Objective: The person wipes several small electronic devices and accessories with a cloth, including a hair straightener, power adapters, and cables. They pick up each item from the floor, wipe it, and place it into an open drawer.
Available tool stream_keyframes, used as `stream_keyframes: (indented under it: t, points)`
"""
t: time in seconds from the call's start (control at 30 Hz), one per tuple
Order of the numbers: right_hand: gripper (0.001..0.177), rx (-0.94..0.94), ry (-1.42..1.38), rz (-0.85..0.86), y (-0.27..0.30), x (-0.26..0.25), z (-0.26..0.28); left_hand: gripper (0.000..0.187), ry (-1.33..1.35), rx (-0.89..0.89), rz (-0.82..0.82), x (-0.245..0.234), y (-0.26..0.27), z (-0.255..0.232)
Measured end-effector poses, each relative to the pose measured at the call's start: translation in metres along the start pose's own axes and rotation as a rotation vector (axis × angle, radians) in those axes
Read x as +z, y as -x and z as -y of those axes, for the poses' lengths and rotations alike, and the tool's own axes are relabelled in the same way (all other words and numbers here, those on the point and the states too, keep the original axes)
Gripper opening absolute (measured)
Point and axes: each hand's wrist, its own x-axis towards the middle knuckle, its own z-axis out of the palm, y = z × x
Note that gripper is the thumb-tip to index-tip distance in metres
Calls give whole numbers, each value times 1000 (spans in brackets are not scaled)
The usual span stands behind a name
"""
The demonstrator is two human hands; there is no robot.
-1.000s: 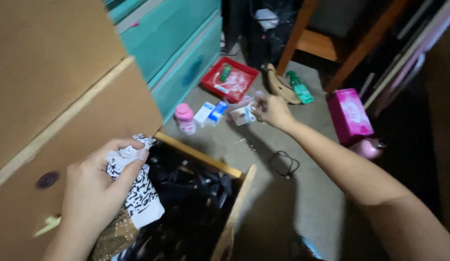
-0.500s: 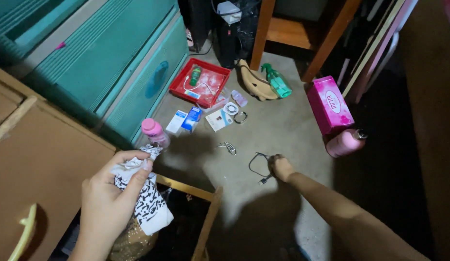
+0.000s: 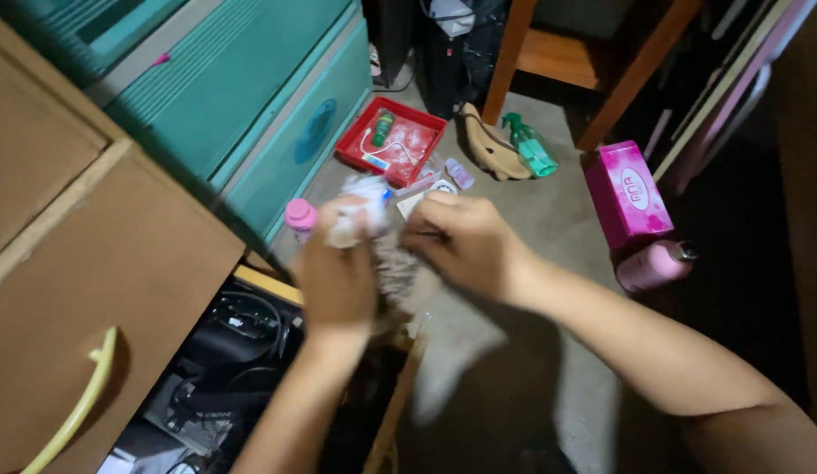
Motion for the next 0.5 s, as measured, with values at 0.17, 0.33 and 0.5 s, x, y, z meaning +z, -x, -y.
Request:
stream_keyframes:
  t: [0.17,0.33,0.5]
  points:
    - [5,61,-15,-121,-7,23,28,32,-62,8,-27,-8,-4,-8]
    - [6,216,-2,-278,0,-42,-8,23,-175,47,107,-53,-13,2]
    - [10,262,-226,-498,18,-99,-38,13,-241,0,-12,-99,-21,35]
